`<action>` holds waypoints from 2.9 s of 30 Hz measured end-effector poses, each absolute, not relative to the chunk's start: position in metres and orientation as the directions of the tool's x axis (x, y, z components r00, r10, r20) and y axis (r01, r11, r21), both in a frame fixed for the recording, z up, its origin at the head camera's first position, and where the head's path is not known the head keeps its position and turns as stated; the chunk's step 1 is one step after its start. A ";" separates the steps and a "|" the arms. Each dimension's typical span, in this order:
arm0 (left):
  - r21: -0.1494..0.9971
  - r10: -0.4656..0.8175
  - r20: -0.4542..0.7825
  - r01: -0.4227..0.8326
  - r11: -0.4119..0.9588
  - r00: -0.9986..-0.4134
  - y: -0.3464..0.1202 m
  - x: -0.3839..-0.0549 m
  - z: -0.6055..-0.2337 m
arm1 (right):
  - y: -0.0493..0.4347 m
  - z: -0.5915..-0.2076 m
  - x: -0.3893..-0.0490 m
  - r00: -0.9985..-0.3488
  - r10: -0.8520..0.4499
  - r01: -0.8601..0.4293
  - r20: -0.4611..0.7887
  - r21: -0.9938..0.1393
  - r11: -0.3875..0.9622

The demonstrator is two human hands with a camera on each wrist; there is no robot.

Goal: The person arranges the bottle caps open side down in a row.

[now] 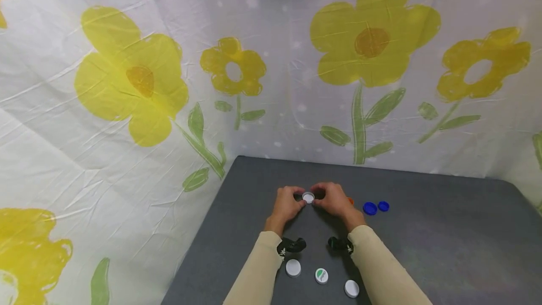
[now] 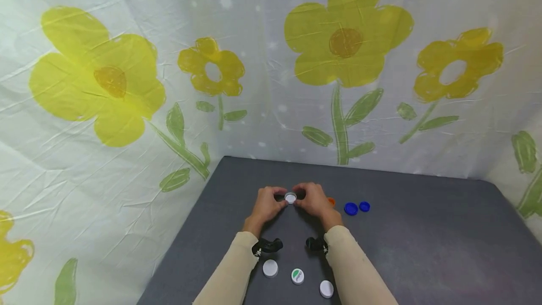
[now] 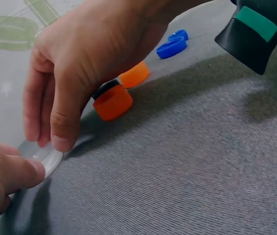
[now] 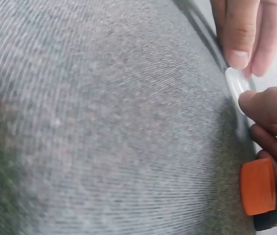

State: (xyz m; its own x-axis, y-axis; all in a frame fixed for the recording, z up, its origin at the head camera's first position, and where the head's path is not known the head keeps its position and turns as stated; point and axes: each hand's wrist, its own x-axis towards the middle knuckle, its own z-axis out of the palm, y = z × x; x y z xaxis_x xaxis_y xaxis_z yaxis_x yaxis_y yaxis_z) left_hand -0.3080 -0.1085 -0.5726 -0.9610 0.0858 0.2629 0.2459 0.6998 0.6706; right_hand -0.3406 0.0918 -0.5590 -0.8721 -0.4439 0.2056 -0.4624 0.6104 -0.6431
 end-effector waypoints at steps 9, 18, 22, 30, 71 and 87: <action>0.669 0.034 0.322 0.253 0.699 -0.946 -0.102 -0.308 -0.578 | 0.092 -0.558 -0.342 -0.876 -0.439 -0.456 0.200 -0.640 0.619; 0.708 0.050 0.264 0.229 0.668 -0.963 -0.106 -0.303 -0.573 | 0.094 -0.550 -0.333 -0.881 -0.439 -0.437 0.179 -0.662 0.608; 0.744 0.047 0.282 0.249 0.621 -0.958 -0.107 -0.299 -0.568 | 0.098 -0.541 -0.327 -0.878 -0.428 -0.449 0.213 -0.674 0.586; 0.784 0.053 0.328 0.303 0.542 -0.943 -0.104 -0.287 -0.541 | 0.106 -0.515 -0.307 -0.903 -0.356 -0.405 0.241 -0.753 0.518; 0.753 0.317 0.355 0.470 0.460 -0.879 -0.067 -0.184 -0.502 | 0.159 -0.495 -0.173 -0.968 -0.145 -0.249 0.204 -0.846 0.472; 0.669 0.295 0.548 0.622 0.408 -0.783 -0.057 -0.180 -0.514 | 0.160 -0.502 -0.167 -0.993 -0.114 -0.023 -0.008 -0.964 0.266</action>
